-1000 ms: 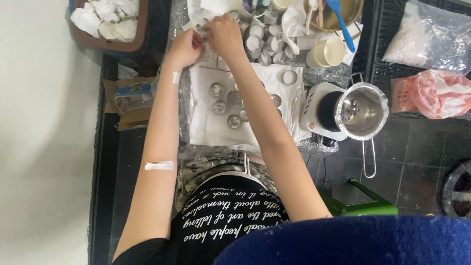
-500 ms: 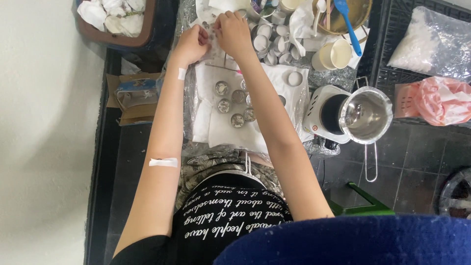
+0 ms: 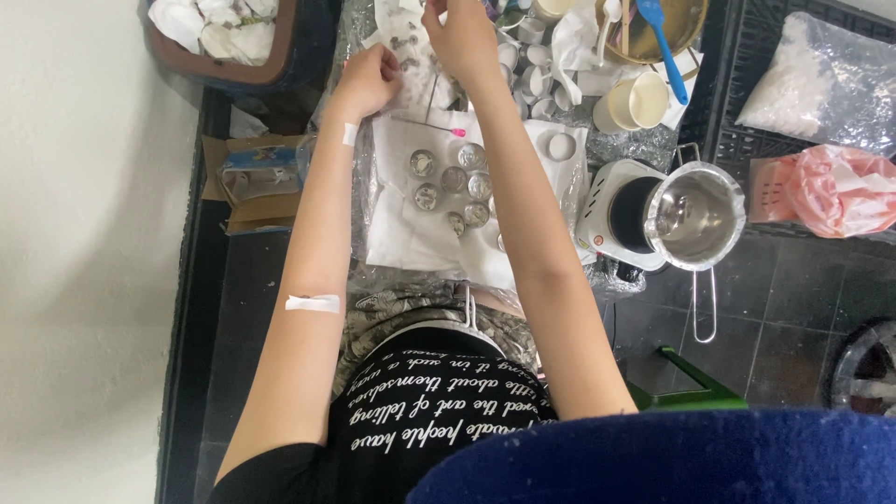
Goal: Preparing tea light candle containers by placing wicks and pouring melted wax.
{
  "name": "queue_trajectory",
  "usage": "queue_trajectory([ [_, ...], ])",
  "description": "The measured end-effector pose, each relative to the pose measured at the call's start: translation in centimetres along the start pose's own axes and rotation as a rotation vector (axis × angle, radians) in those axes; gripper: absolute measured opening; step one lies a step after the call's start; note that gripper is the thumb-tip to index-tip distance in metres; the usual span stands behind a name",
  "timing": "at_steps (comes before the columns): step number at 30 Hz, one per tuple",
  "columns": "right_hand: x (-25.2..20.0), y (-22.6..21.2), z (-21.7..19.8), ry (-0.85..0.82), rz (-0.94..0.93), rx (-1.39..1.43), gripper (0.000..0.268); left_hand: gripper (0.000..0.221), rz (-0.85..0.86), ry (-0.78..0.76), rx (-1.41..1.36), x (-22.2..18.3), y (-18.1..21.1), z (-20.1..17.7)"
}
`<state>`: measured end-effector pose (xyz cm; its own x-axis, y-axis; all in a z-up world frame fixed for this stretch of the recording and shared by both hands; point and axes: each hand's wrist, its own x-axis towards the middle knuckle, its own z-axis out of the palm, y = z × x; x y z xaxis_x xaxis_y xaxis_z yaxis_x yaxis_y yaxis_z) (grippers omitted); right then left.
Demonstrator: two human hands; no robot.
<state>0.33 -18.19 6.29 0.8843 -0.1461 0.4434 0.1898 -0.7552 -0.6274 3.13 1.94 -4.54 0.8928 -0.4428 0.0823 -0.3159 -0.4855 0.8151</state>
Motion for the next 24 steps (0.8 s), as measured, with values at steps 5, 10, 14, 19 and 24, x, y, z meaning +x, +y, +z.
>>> queue_trajectory([
  [5,-2.5,-4.4,-5.0,-0.159,-0.038,0.19,0.012,0.024,0.01,0.026,-0.082,-1.6,3.3,-0.8],
  [10,-6.3,-7.5,-9.4,-0.221,0.123,0.253,0.011,0.021,-0.052,0.283,-0.307,-7.9,14.4,-3.7],
  [14,-8.8,-9.3,-12.3,-0.319,0.023,0.452,0.007,0.018,0.136,0.24,-0.611,-12.2,19.1,-3.5],
  [19,-12.8,-10.7,-16.2,-0.35,0.142,0.361,0.008,0.012,0.158,0.331,-0.551,-15.5,22.7,-1.9],
  [24,-16.7,-9.1,-18.1,-0.342,0.254,0.669,0.007,0.016,0.202,0.282,-0.559,-17.4,24.6,-0.4],
])
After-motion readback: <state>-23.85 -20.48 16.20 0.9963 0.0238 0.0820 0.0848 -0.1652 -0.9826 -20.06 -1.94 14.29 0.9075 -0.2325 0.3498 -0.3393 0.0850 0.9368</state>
